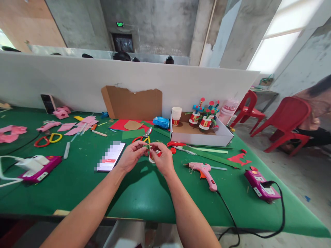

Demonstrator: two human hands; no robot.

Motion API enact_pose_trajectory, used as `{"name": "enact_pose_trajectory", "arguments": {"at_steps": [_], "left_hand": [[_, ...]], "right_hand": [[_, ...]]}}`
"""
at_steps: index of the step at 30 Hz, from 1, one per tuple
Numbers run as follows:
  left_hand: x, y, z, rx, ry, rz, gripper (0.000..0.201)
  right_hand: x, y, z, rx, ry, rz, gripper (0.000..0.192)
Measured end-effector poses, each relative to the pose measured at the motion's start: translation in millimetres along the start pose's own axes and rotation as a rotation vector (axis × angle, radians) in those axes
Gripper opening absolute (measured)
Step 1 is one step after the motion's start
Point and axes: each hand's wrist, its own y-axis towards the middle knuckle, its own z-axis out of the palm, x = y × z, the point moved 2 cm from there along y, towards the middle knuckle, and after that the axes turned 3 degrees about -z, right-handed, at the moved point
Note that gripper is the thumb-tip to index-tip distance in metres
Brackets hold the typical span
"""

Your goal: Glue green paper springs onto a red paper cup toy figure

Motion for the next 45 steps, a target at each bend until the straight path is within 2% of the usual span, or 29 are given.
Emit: {"name": "enact_pose_trajectory", "arguments": {"at_steps": [4, 10, 14, 18, 20, 23, 26, 28, 30, 32, 34, 37, 41, 45], "left_hand": [[0, 0, 0.3, 0.022, 0.004, -0.007, 0.033], [0, 0, 1.0, 0.019, 0.014, -0.006, 0.034], [0, 0, 1.2, 0.002, 0.001, -0.002, 0.035], [-1, 1, 0.7, -0.007, -0.018, 0.012, 0.035], [-1, 2, 0.1, 0.001, -0.019, 0.015, 0.034], [-1, 1, -1.0, 0.013, -0.037, 0.028, 0.032], [0, 0, -1.7, 0.027, -0.059, 0.026, 0.030], [0, -1, -1.7, 0.042, -0.068, 0.021, 0.028], [0, -1, -1.8, 0.051, -0.080, 0.021, 0.027], [-1, -1, -2.0, 0.053, -0.099, 0.027, 0.026], [-1, -1, -2.4, 0.055, -0.123, 0.040, 0.027], [-4, 0, -3.1, 0.049, -0.155, 0.048, 0.028], [-7, 0, -4.4, 0.022, -0.200, 0.049, 0.031], [-6, 2, -6.3, 0.021, -0.229, 0.051, 0.031]], "right_hand": [[1, 0, 0, 0.013, 0.026, 0.027, 0.015], [3, -1, 1, -0.015, -0.064, -0.022, 0.013], [4, 0, 2, -0.002, -0.031, -0.031, 0.015], [0, -2, -11, -0.094, 0.017, -0.012, 0.018], [-2, -10, -28, -0.190, -0.001, 0.030, 0.019], [-1, -30, -69, -0.310, -0.104, 0.085, 0.025], [7, -58, -123, -0.436, -0.396, 0.163, 0.030], [11, -76, -156, -0.473, -0.635, 0.192, 0.031], [9, -91, -182, -0.410, -0.836, 0.298, 0.032], [2, -101, -197, -0.291, -0.942, 0.403, 0.033], [-9, -105, -201, -0.154, -0.970, 0.473, 0.032], [-21, -102, -195, -0.024, -1.010, 0.478, 0.028], [-28, -95, -187, 0.006, -1.031, 0.424, 0.018], [-26, -97, -188, -0.116, -0.927, 0.425, 0.017]]}}
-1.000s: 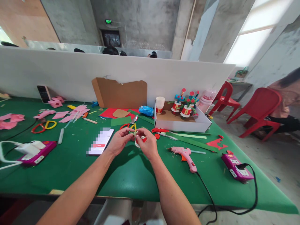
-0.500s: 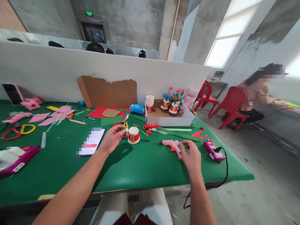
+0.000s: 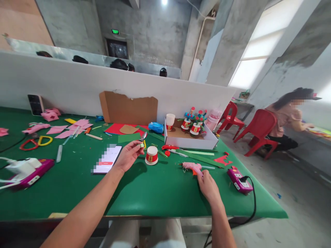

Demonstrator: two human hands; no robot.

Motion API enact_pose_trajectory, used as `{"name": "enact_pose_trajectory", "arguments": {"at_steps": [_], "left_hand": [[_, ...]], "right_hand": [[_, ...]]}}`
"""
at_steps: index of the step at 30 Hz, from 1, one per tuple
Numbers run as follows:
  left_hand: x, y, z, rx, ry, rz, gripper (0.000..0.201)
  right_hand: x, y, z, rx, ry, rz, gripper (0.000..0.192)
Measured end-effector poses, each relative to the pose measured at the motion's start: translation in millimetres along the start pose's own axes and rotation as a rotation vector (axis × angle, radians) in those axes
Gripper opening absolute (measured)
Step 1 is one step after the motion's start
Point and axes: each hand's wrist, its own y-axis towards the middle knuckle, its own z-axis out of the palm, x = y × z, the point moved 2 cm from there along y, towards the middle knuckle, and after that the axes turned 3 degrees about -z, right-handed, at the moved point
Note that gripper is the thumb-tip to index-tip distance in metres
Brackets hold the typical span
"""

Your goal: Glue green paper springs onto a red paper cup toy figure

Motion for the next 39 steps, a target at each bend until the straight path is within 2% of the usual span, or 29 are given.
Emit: {"name": "enact_pose_trajectory", "arguments": {"at_steps": [2, 5, 7, 10, 11, 13, 16, 23, 31, 39], "left_hand": [[1, 1, -1.0, -0.005, -0.010, 0.008, 0.030], [2, 1, -0.1, -0.013, -0.016, 0.014, 0.029], [2, 0, 2.0, -0.015, -0.016, 0.004, 0.031], [2, -2, 5.1, -0.013, -0.013, -0.024, 0.034], [2, -2, 5.7, -0.008, -0.010, -0.037, 0.034], [2, -3, 6.2, 0.009, -0.001, -0.059, 0.034], [3, -3, 5.5, 0.039, 0.012, -0.073, 0.033], [5, -1, 3.4, 0.112, 0.063, -0.084, 0.034], [5, -1, 2.7, 0.142, 0.107, -0.084, 0.033], [5, -2, 3.5, 0.120, 0.096, -0.107, 0.035]], "right_hand": [[4, -3, -7, -0.059, 0.124, 0.046, 0.019], [22, -8, -21, -0.107, 0.422, 0.110, 0.038], [41, -11, -26, -0.013, 0.669, 0.170, 0.051], [71, -17, -22, 0.236, 0.943, 0.248, 0.054], [79, -19, -19, 0.267, 0.989, 0.265, 0.054], [95, -21, -13, 0.244, 1.035, 0.253, 0.056], [115, -22, -7, 0.216, 1.039, 0.138, 0.054], [146, -23, -6, 0.297, 0.896, -0.065, 0.052], [154, -23, 0, 0.156, 0.660, -0.236, 0.036], [153, -24, 6, 0.122, 0.611, -0.285, 0.029]]}}
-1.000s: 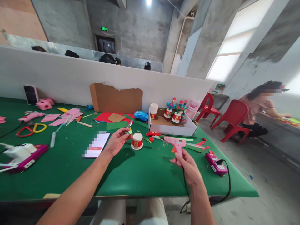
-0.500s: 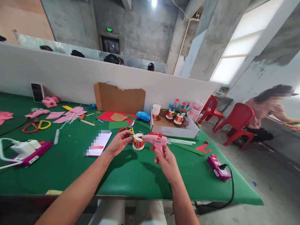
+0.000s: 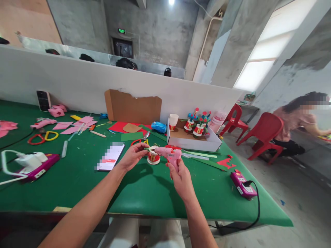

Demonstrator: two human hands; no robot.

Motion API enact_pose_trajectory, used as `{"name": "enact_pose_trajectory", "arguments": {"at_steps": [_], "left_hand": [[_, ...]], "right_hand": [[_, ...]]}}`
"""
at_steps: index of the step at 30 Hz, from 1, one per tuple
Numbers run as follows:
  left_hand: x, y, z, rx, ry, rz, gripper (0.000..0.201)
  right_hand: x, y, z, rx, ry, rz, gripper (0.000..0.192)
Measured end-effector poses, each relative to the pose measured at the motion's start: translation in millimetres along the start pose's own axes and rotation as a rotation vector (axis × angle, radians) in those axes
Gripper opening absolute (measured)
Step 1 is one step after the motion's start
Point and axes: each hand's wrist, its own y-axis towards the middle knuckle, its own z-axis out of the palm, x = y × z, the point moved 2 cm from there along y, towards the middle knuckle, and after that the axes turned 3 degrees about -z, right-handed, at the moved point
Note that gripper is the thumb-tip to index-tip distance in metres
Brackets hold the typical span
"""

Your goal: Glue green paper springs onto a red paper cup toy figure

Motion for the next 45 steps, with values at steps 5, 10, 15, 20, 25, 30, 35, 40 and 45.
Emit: {"name": "enact_pose_trajectory", "arguments": {"at_steps": [5, 10, 15, 20, 25, 30, 35, 40, 45], "left_hand": [[0.3, 0.3, -0.1, 0.001, 0.007, 0.007, 0.036], [1.1, 0.3, -0.7, 0.026, 0.016, 0.030, 0.033], [0.8, -0.2, -0.2, 0.024, 0.023, 0.043, 0.034], [0.6, -0.4, 0.4, 0.034, 0.030, 0.052, 0.033], [-0.3, -1.0, 1.3, 0.027, 0.031, 0.047, 0.033], [-2.6, -1.8, 2.6, 0.020, 0.023, 0.035, 0.034], [-3.7, -2.3, 3.5, 0.020, 0.021, 0.035, 0.034], [-3.2, -2.3, 3.4, 0.019, 0.021, 0.031, 0.035], [-2.6, -1.7, 2.2, 0.019, 0.033, 0.040, 0.034]], "right_hand": [[-6.1, -0.3, 1.4, -0.021, 0.013, 0.003, 0.027], [-5.2, 0.3, 1.6, -0.001, 0.031, 0.000, 0.028], [-0.6, 0.3, 0.9, 0.001, 0.032, 0.013, 0.026], [0.5, 0.0, 1.6, -0.015, 0.023, 0.013, 0.028], [0.2, 0.3, 2.0, -0.014, 0.015, 0.016, 0.027], [0.6, 0.2, 2.1, -0.007, 0.015, 0.031, 0.027], [0.3, 0.4, 2.4, -0.006, 0.005, 0.030, 0.027], [-0.5, 0.1, 2.4, -0.002, 0.019, 0.024, 0.026], [-0.5, 0.0, 2.3, -0.002, 0.012, 0.015, 0.026]]}}
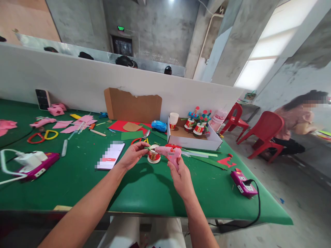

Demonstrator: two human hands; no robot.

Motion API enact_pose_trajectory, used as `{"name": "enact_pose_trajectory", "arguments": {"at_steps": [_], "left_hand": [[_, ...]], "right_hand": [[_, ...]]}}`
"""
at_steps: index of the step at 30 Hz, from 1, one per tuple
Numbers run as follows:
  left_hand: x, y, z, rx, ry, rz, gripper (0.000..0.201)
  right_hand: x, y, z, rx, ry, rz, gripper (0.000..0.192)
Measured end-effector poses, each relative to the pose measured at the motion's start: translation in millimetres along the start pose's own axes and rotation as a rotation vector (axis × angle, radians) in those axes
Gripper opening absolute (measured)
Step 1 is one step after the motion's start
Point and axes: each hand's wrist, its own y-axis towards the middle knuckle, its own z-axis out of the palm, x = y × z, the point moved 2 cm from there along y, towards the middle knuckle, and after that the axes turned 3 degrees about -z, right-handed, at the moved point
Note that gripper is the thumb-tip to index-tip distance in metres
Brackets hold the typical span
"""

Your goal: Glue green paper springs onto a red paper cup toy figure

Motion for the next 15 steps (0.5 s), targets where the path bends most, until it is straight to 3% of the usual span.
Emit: {"name": "enact_pose_trajectory", "arguments": {"at_steps": [15], "left_hand": [[-0.6, -0.2, 0.9, 0.007, 0.002, 0.003, 0.035]], "right_hand": [[0.5, 0.0, 0.5, -0.022, -0.010, 0.013, 0.027]]}}
